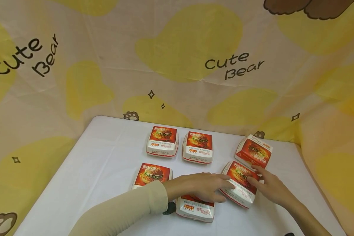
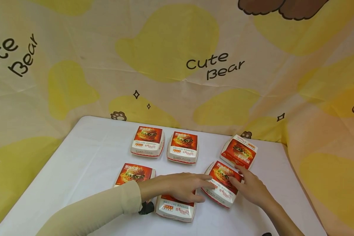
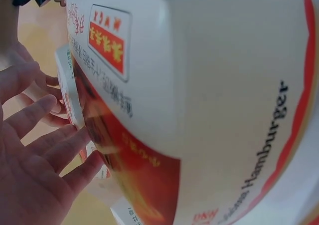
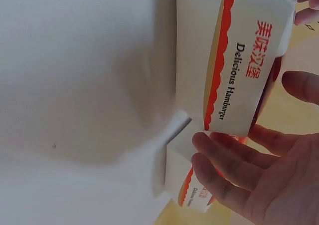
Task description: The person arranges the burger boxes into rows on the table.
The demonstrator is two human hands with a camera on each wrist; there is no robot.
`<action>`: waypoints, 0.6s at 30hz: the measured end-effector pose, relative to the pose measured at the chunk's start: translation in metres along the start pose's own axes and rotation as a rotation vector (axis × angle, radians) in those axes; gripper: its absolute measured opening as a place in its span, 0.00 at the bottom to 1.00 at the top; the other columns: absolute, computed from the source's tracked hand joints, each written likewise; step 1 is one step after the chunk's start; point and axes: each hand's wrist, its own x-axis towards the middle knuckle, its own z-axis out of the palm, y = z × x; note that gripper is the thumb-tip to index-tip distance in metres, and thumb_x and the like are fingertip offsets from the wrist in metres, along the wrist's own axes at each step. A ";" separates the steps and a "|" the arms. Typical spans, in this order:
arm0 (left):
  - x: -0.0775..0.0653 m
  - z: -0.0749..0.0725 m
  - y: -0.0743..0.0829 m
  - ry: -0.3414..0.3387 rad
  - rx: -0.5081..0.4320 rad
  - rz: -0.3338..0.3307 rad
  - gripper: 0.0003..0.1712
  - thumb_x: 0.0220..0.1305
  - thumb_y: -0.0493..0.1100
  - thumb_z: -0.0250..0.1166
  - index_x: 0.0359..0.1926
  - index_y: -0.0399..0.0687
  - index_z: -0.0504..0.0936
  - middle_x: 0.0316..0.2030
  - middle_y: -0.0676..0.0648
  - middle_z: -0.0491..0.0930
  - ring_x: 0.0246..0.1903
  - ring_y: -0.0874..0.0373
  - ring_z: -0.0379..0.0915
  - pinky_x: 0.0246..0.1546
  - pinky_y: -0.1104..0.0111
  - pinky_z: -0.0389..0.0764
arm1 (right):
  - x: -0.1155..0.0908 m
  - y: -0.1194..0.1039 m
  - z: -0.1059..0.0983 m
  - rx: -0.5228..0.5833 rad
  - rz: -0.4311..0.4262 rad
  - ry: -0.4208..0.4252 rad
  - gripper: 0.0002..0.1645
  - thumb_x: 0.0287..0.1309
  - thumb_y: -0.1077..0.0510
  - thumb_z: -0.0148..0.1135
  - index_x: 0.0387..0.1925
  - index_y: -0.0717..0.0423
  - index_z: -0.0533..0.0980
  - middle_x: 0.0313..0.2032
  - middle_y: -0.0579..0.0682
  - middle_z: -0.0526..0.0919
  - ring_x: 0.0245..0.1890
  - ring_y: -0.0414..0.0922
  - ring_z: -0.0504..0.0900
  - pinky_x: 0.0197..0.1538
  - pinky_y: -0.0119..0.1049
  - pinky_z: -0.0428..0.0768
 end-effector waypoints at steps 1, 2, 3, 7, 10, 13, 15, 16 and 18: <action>0.000 0.000 0.000 0.000 0.001 0.003 0.30 0.70 0.54 0.61 0.72 0.64 0.69 0.74 0.55 0.58 0.70 0.62 0.58 0.67 0.62 0.65 | 0.000 0.000 0.000 -0.001 0.001 0.004 0.42 0.66 0.42 0.60 0.67 0.69 0.64 0.55 0.71 0.76 0.49 0.63 0.79 0.40 0.52 0.83; 0.000 0.000 0.001 0.000 0.004 0.006 0.30 0.70 0.54 0.61 0.71 0.64 0.69 0.74 0.55 0.58 0.70 0.62 0.58 0.67 0.62 0.65 | 0.000 0.001 0.001 -0.003 -0.001 0.005 0.41 0.66 0.42 0.60 0.67 0.69 0.64 0.55 0.71 0.77 0.49 0.63 0.80 0.40 0.53 0.83; 0.001 0.000 0.001 0.000 0.006 0.009 0.30 0.70 0.54 0.61 0.71 0.64 0.69 0.74 0.55 0.58 0.70 0.62 0.58 0.67 0.62 0.65 | 0.000 0.001 0.001 -0.006 -0.003 0.006 0.41 0.66 0.42 0.60 0.66 0.69 0.65 0.54 0.70 0.77 0.49 0.63 0.80 0.40 0.53 0.83; 0.002 0.000 0.002 0.000 0.013 0.016 0.30 0.69 0.53 0.62 0.71 0.63 0.70 0.73 0.55 0.60 0.70 0.63 0.58 0.67 0.64 0.66 | 0.001 0.001 0.002 -0.005 -0.009 0.002 0.41 0.66 0.42 0.61 0.66 0.69 0.65 0.55 0.70 0.77 0.49 0.64 0.79 0.41 0.55 0.83; 0.002 0.000 0.003 0.003 0.021 0.022 0.30 0.69 0.53 0.62 0.71 0.62 0.70 0.73 0.55 0.60 0.69 0.64 0.58 0.66 0.65 0.66 | 0.001 0.001 0.002 -0.008 -0.014 0.000 0.40 0.66 0.43 0.61 0.66 0.69 0.66 0.54 0.70 0.78 0.50 0.65 0.79 0.42 0.57 0.83; 0.001 0.000 0.004 0.007 0.026 0.031 0.30 0.69 0.52 0.62 0.71 0.61 0.70 0.73 0.54 0.60 0.69 0.64 0.58 0.66 0.65 0.66 | 0.001 0.001 0.002 -0.004 -0.023 -0.002 0.39 0.66 0.43 0.61 0.65 0.69 0.67 0.53 0.70 0.78 0.50 0.66 0.79 0.43 0.59 0.82; 0.001 0.000 0.004 0.007 0.027 0.032 0.30 0.69 0.52 0.62 0.71 0.60 0.69 0.74 0.53 0.59 0.70 0.64 0.58 0.66 0.65 0.66 | 0.002 0.001 0.002 -0.005 -0.029 -0.003 0.39 0.66 0.43 0.61 0.65 0.69 0.67 0.53 0.70 0.78 0.51 0.66 0.79 0.43 0.59 0.82; 0.001 0.000 0.004 0.006 0.025 0.032 0.31 0.70 0.52 0.61 0.72 0.61 0.69 0.74 0.53 0.59 0.70 0.63 0.58 0.66 0.65 0.66 | 0.002 0.001 0.002 -0.003 -0.037 -0.002 0.39 0.66 0.43 0.61 0.65 0.69 0.67 0.53 0.70 0.78 0.51 0.66 0.78 0.43 0.60 0.81; 0.002 0.000 0.003 0.003 0.023 0.029 0.31 0.70 0.52 0.61 0.72 0.61 0.68 0.74 0.53 0.58 0.70 0.63 0.57 0.67 0.65 0.65 | 0.002 0.000 0.002 -0.004 -0.050 -0.004 0.38 0.66 0.44 0.61 0.65 0.68 0.67 0.53 0.69 0.78 0.51 0.66 0.78 0.44 0.61 0.81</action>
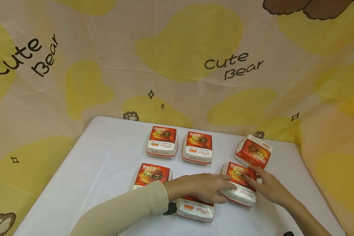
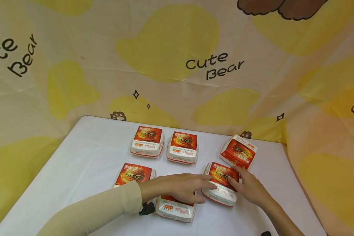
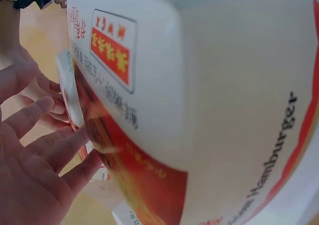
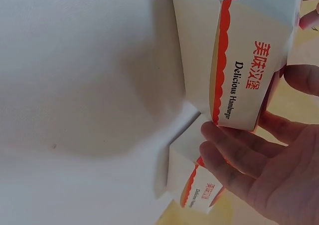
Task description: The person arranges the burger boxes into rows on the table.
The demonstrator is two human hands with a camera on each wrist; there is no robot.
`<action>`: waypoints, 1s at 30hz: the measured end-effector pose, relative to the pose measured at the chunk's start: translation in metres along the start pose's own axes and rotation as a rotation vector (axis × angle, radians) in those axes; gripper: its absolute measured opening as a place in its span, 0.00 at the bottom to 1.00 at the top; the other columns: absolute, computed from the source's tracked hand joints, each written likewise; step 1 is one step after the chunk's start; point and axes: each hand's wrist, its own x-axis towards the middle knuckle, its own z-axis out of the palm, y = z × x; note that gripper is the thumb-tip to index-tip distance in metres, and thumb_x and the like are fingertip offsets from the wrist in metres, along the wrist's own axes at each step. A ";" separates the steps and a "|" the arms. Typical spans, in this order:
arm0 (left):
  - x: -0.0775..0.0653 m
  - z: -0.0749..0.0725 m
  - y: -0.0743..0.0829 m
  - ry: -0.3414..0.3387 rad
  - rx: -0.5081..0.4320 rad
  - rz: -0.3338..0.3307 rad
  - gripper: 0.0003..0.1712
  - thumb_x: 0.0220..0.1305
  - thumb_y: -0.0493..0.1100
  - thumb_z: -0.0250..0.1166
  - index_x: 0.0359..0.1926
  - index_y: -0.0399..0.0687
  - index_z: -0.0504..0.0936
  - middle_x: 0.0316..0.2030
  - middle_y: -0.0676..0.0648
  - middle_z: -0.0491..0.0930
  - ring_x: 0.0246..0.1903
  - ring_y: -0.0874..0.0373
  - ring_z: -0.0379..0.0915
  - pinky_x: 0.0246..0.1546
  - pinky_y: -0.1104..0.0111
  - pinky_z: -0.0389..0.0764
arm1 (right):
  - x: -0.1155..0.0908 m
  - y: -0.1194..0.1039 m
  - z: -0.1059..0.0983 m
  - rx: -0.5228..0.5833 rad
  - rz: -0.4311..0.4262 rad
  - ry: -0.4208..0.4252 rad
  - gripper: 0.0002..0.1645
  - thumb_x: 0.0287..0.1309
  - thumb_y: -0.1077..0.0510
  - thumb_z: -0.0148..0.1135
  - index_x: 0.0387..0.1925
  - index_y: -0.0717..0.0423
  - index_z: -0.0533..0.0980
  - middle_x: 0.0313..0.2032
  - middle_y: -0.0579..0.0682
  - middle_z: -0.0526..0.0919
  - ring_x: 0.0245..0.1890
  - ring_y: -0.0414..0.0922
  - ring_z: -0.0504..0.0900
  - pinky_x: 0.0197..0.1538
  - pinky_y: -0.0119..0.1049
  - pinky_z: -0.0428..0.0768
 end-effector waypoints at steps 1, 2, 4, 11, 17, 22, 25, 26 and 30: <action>0.000 0.000 0.000 -0.003 0.000 -0.002 0.31 0.70 0.53 0.61 0.72 0.61 0.68 0.74 0.52 0.58 0.70 0.62 0.57 0.67 0.65 0.65 | 0.000 0.000 0.000 0.000 -0.003 -0.004 0.38 0.66 0.44 0.61 0.65 0.68 0.67 0.53 0.68 0.78 0.51 0.65 0.78 0.44 0.61 0.81; 0.001 0.000 0.000 -0.005 0.000 -0.006 0.31 0.70 0.53 0.61 0.72 0.61 0.68 0.75 0.52 0.58 0.70 0.62 0.57 0.67 0.65 0.66 | 0.000 -0.001 0.000 0.002 -0.005 -0.008 0.39 0.66 0.44 0.61 0.65 0.68 0.67 0.53 0.67 0.79 0.51 0.65 0.78 0.44 0.62 0.80; 0.001 0.000 -0.001 -0.012 -0.001 -0.009 0.31 0.70 0.53 0.61 0.72 0.62 0.68 0.74 0.52 0.59 0.70 0.62 0.58 0.66 0.65 0.66 | 0.000 -0.002 0.000 0.004 -0.008 -0.017 0.39 0.66 0.43 0.61 0.66 0.67 0.67 0.53 0.66 0.79 0.52 0.64 0.77 0.45 0.62 0.80; 0.002 0.001 -0.002 -0.009 0.020 0.018 0.30 0.71 0.53 0.60 0.72 0.60 0.68 0.73 0.52 0.62 0.69 0.62 0.59 0.67 0.66 0.65 | -0.001 -0.002 -0.001 0.004 -0.022 -0.040 0.41 0.65 0.44 0.63 0.67 0.68 0.66 0.51 0.61 0.81 0.51 0.61 0.78 0.45 0.60 0.80; 0.003 0.001 -0.002 -0.010 0.008 0.065 0.29 0.71 0.51 0.60 0.71 0.57 0.69 0.70 0.56 0.66 0.69 0.68 0.57 0.66 0.71 0.63 | -0.004 -0.003 -0.001 0.000 -0.014 -0.058 0.40 0.64 0.43 0.63 0.66 0.66 0.67 0.50 0.59 0.81 0.51 0.59 0.78 0.46 0.61 0.80; 0.002 0.001 -0.001 -0.009 0.025 0.089 0.29 0.71 0.50 0.60 0.71 0.56 0.70 0.67 0.60 0.69 0.67 0.70 0.59 0.66 0.74 0.61 | -0.007 -0.003 0.001 0.014 -0.015 -0.060 0.40 0.64 0.42 0.63 0.66 0.65 0.67 0.51 0.59 0.81 0.53 0.60 0.78 0.48 0.61 0.80; 0.001 0.000 0.000 -0.002 0.028 0.099 0.29 0.70 0.50 0.61 0.70 0.55 0.71 0.66 0.61 0.70 0.66 0.71 0.60 0.66 0.76 0.61 | -0.009 -0.003 0.003 0.006 -0.031 -0.046 0.40 0.64 0.41 0.63 0.66 0.65 0.68 0.52 0.59 0.81 0.54 0.60 0.77 0.49 0.62 0.79; 0.001 0.000 0.000 -0.002 0.026 0.102 0.29 0.70 0.50 0.61 0.70 0.55 0.71 0.66 0.61 0.71 0.66 0.71 0.61 0.66 0.76 0.61 | -0.009 -0.002 0.003 0.002 -0.035 -0.043 0.40 0.64 0.41 0.63 0.65 0.65 0.68 0.52 0.59 0.81 0.54 0.61 0.77 0.49 0.62 0.79; 0.000 0.000 0.002 0.002 0.049 0.122 0.29 0.70 0.50 0.62 0.70 0.55 0.72 0.65 0.61 0.72 0.65 0.72 0.62 0.65 0.77 0.62 | -0.013 -0.003 0.004 -0.002 -0.042 -0.033 0.40 0.63 0.40 0.63 0.65 0.65 0.69 0.52 0.59 0.81 0.54 0.60 0.78 0.49 0.63 0.79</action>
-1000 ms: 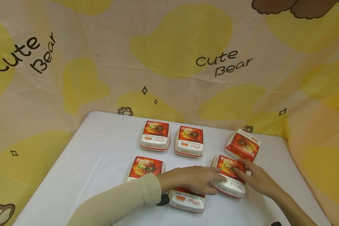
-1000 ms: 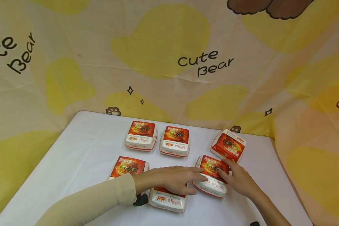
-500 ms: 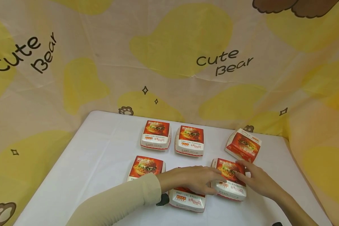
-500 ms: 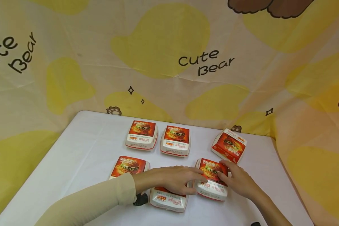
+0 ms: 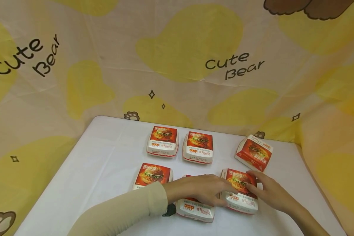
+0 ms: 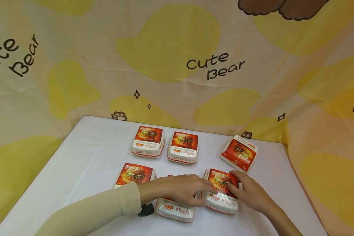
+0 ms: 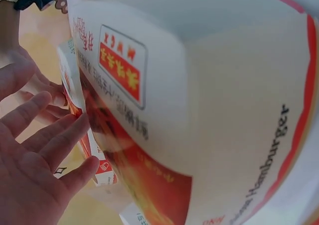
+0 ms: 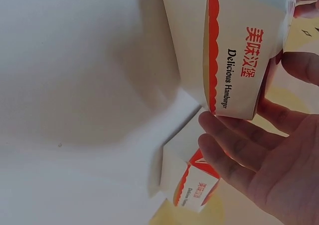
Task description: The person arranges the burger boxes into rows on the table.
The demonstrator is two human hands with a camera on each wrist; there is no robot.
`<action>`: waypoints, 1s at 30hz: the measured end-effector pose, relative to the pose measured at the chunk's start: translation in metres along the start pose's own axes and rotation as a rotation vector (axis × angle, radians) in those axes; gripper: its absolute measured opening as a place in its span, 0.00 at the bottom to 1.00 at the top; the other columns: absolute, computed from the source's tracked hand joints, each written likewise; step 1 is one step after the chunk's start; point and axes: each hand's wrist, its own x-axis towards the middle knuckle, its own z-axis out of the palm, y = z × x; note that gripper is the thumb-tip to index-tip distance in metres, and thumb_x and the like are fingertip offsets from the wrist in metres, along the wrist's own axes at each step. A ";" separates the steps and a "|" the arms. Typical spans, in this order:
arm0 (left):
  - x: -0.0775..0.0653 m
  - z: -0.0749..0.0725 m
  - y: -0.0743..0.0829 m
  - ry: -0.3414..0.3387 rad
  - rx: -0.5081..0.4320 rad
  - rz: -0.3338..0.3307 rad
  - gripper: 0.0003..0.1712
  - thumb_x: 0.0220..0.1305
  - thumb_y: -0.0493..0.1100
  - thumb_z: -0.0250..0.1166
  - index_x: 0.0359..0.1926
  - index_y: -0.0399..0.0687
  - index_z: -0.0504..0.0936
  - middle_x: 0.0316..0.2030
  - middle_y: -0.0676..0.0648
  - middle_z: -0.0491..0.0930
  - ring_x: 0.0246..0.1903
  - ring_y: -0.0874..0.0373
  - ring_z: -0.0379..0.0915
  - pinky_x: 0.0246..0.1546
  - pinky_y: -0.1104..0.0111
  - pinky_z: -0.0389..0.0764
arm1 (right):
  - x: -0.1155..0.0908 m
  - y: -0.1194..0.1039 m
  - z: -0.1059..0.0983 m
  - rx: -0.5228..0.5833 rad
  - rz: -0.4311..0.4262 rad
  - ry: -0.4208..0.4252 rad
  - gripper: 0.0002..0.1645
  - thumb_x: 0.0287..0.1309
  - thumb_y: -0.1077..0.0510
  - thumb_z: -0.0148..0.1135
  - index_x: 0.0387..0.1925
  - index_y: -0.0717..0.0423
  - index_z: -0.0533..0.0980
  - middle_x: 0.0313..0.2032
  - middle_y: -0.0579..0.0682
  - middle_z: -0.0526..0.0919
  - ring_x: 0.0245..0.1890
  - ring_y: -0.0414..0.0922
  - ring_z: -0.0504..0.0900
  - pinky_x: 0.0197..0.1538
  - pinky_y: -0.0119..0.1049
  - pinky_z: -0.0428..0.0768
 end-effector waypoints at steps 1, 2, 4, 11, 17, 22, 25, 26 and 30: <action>0.000 0.000 0.000 0.001 0.005 0.003 0.28 0.70 0.51 0.62 0.69 0.55 0.72 0.64 0.62 0.72 0.64 0.73 0.62 0.64 0.77 0.62 | -0.001 0.000 0.000 0.002 0.001 -0.003 0.40 0.63 0.41 0.64 0.65 0.65 0.69 0.51 0.58 0.81 0.53 0.59 0.78 0.49 0.62 0.79; 0.000 0.001 0.001 0.002 0.012 0.008 0.28 0.70 0.51 0.62 0.69 0.55 0.72 0.64 0.62 0.73 0.64 0.73 0.63 0.64 0.77 0.63 | -0.002 -0.001 0.000 0.003 0.003 -0.005 0.40 0.63 0.41 0.64 0.65 0.65 0.69 0.51 0.58 0.81 0.53 0.59 0.78 0.49 0.61 0.79; 0.001 0.001 0.002 0.002 0.020 0.016 0.28 0.70 0.52 0.62 0.69 0.55 0.73 0.63 0.62 0.74 0.63 0.73 0.64 0.64 0.76 0.64 | -0.003 -0.002 0.000 0.005 0.005 -0.017 0.40 0.63 0.41 0.64 0.64 0.66 0.70 0.50 0.57 0.81 0.52 0.57 0.78 0.48 0.60 0.80; -0.001 0.002 0.006 -0.036 0.005 -0.001 0.28 0.69 0.53 0.63 0.69 0.60 0.73 0.63 0.63 0.74 0.64 0.74 0.63 0.67 0.67 0.63 | -0.008 -0.003 -0.001 0.007 0.015 -0.067 0.38 0.62 0.42 0.66 0.63 0.63 0.71 0.49 0.53 0.81 0.48 0.52 0.78 0.46 0.57 0.81; -0.003 0.005 0.011 -0.050 0.016 0.009 0.29 0.69 0.54 0.63 0.69 0.61 0.73 0.62 0.63 0.74 0.63 0.75 0.63 0.63 0.68 0.66 | -0.012 -0.004 0.000 0.011 0.026 -0.100 0.37 0.62 0.41 0.66 0.63 0.62 0.71 0.48 0.51 0.81 0.48 0.50 0.78 0.47 0.58 0.81; -0.006 0.007 0.013 -0.058 0.019 0.008 0.29 0.69 0.54 0.63 0.69 0.61 0.72 0.63 0.64 0.74 0.61 0.75 0.64 0.62 0.69 0.67 | -0.015 -0.005 0.001 0.006 0.024 -0.115 0.37 0.61 0.42 0.66 0.62 0.62 0.72 0.49 0.51 0.81 0.48 0.50 0.78 0.48 0.58 0.81; -0.008 0.008 0.014 -0.058 0.011 0.010 0.29 0.69 0.53 0.63 0.69 0.61 0.72 0.62 0.63 0.74 0.61 0.75 0.65 0.62 0.68 0.68 | -0.016 -0.005 0.001 0.006 0.023 -0.123 0.37 0.61 0.42 0.67 0.61 0.62 0.72 0.49 0.51 0.81 0.47 0.50 0.78 0.47 0.58 0.81; -0.008 0.009 0.015 -0.056 0.013 0.012 0.29 0.69 0.53 0.63 0.69 0.61 0.73 0.62 0.63 0.74 0.61 0.75 0.65 0.62 0.68 0.68 | -0.017 -0.005 0.001 0.005 0.022 -0.125 0.37 0.61 0.42 0.67 0.61 0.62 0.72 0.48 0.51 0.81 0.47 0.50 0.78 0.47 0.57 0.81; -0.011 0.010 0.016 -0.047 0.030 0.030 0.28 0.69 0.54 0.64 0.68 0.60 0.73 0.62 0.63 0.74 0.61 0.75 0.65 0.60 0.72 0.68 | -0.019 -0.005 0.003 0.001 0.011 -0.127 0.36 0.60 0.42 0.68 0.61 0.62 0.72 0.47 0.49 0.81 0.45 0.49 0.78 0.45 0.56 0.82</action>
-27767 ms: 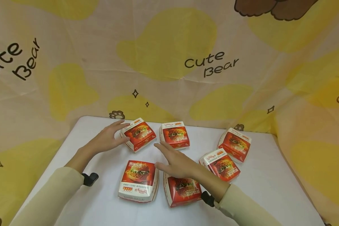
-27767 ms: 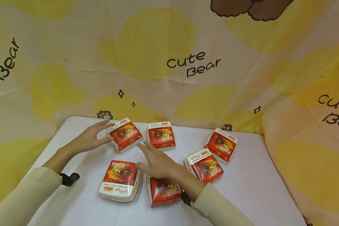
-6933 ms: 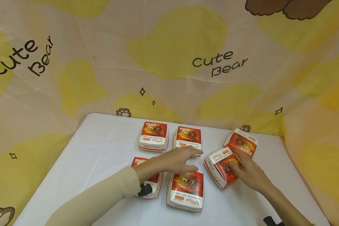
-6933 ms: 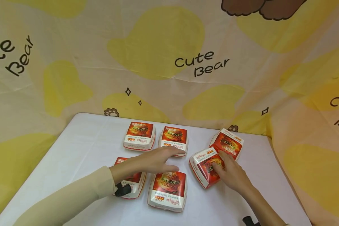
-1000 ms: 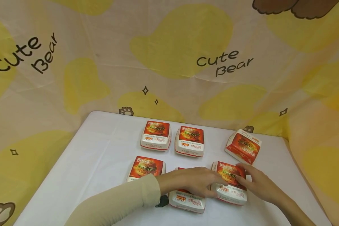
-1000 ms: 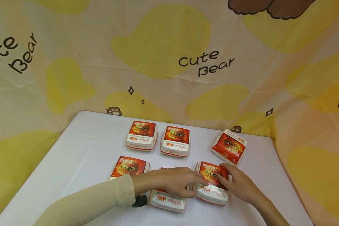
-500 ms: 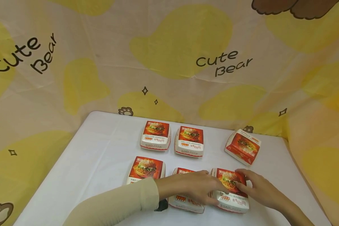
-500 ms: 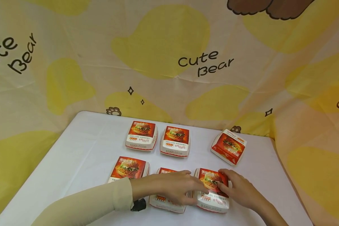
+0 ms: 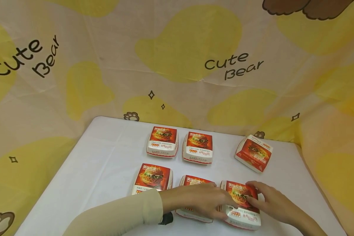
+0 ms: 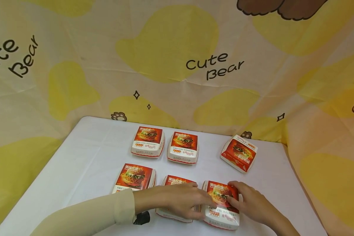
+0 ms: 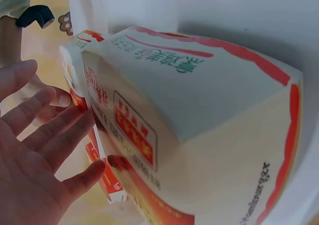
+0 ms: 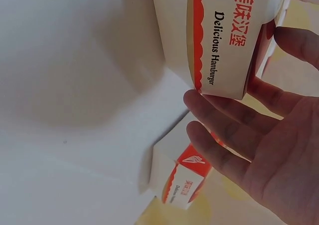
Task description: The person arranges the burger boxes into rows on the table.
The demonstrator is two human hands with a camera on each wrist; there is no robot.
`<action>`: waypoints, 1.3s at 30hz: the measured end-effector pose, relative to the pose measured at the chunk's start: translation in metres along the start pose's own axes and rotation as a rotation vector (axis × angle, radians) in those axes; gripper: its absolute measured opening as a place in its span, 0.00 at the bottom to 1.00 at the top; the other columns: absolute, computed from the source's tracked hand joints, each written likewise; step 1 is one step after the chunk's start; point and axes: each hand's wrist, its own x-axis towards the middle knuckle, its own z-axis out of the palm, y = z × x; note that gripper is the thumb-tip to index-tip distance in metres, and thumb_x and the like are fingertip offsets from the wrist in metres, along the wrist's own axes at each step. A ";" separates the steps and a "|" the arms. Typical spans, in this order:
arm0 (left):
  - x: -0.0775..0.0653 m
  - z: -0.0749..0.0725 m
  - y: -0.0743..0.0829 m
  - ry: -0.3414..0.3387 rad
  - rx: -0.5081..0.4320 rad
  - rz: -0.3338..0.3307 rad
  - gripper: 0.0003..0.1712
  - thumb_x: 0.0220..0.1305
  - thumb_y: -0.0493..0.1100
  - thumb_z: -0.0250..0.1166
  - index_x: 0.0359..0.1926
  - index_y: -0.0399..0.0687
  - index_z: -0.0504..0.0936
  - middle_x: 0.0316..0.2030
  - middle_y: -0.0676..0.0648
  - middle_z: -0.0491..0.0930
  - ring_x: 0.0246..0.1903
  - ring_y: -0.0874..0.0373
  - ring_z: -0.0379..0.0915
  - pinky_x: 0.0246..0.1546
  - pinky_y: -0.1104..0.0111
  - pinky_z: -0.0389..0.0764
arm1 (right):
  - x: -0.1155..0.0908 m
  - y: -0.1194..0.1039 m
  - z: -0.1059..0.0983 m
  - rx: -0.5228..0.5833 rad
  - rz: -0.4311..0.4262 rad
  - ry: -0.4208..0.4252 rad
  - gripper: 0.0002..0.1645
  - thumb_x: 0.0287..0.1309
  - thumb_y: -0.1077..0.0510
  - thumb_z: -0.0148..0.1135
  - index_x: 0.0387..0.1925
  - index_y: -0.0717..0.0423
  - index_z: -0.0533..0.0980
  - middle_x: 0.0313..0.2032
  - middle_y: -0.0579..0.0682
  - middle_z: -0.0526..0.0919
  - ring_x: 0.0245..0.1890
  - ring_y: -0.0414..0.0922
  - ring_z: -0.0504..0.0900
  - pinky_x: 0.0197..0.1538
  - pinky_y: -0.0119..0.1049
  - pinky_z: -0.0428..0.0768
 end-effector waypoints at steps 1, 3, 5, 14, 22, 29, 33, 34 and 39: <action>0.000 0.001 0.000 0.004 0.003 0.007 0.28 0.69 0.54 0.64 0.68 0.60 0.74 0.62 0.63 0.74 0.61 0.75 0.64 0.59 0.74 0.68 | -0.001 0.000 0.001 0.000 -0.006 0.001 0.36 0.60 0.42 0.68 0.61 0.62 0.72 0.47 0.49 0.82 0.45 0.49 0.78 0.45 0.56 0.82; -0.001 0.001 0.001 0.010 0.006 0.016 0.28 0.69 0.54 0.63 0.68 0.60 0.74 0.62 0.63 0.75 0.61 0.76 0.64 0.58 0.77 0.67 | -0.002 0.000 0.002 0.002 -0.017 0.005 0.36 0.60 0.42 0.67 0.61 0.61 0.72 0.48 0.50 0.82 0.46 0.50 0.78 0.45 0.56 0.81; -0.002 0.002 0.001 0.016 0.005 0.020 0.27 0.69 0.53 0.64 0.67 0.59 0.75 0.61 0.64 0.75 0.60 0.77 0.65 0.57 0.79 0.67 | -0.003 0.001 0.002 0.004 -0.025 0.007 0.36 0.60 0.42 0.67 0.61 0.61 0.72 0.49 0.51 0.82 0.47 0.50 0.79 0.45 0.57 0.81; -0.002 0.002 0.002 0.010 0.022 0.036 0.26 0.69 0.54 0.62 0.67 0.61 0.75 0.61 0.63 0.75 0.61 0.76 0.64 0.54 0.78 0.67 | -0.004 0.000 0.000 0.006 -0.024 -0.020 0.36 0.61 0.43 0.67 0.62 0.61 0.72 0.51 0.53 0.81 0.48 0.52 0.79 0.45 0.58 0.81; -0.002 0.001 0.002 0.005 0.015 0.059 0.26 0.70 0.52 0.62 0.67 0.59 0.75 0.61 0.62 0.75 0.60 0.77 0.64 0.56 0.79 0.67 | -0.005 0.000 -0.001 -0.001 -0.039 -0.021 0.36 0.61 0.43 0.67 0.62 0.61 0.71 0.50 0.51 0.81 0.47 0.50 0.78 0.46 0.56 0.81; 0.002 -0.010 0.000 0.024 -0.022 0.044 0.23 0.71 0.51 0.60 0.65 0.57 0.77 0.59 0.63 0.77 0.57 0.77 0.67 0.54 0.77 0.70 | -0.004 0.001 -0.012 -0.011 -0.056 0.017 0.37 0.62 0.42 0.65 0.65 0.59 0.70 0.57 0.59 0.78 0.50 0.56 0.80 0.42 0.58 0.82; 0.004 -0.022 -0.005 0.079 -0.019 -0.020 0.24 0.72 0.53 0.59 0.65 0.56 0.77 0.60 0.60 0.77 0.58 0.73 0.69 0.55 0.75 0.72 | 0.004 0.006 -0.026 -0.034 -0.071 0.105 0.36 0.64 0.45 0.64 0.65 0.63 0.69 0.58 0.64 0.77 0.50 0.58 0.81 0.43 0.59 0.82; 0.005 -0.025 -0.008 0.106 -0.011 -0.035 0.23 0.72 0.53 0.58 0.65 0.56 0.77 0.60 0.58 0.77 0.58 0.72 0.70 0.55 0.75 0.72 | 0.007 0.008 -0.031 -0.044 -0.076 0.129 0.36 0.65 0.46 0.63 0.65 0.64 0.69 0.58 0.65 0.77 0.49 0.59 0.81 0.43 0.60 0.82; 0.010 -0.039 -0.027 0.234 -0.032 -0.162 0.23 0.72 0.50 0.59 0.65 0.54 0.77 0.60 0.54 0.77 0.59 0.65 0.72 0.57 0.72 0.73 | 0.021 0.023 -0.051 -0.068 -0.072 0.236 0.35 0.68 0.48 0.60 0.64 0.71 0.66 0.57 0.70 0.75 0.49 0.64 0.80 0.43 0.61 0.81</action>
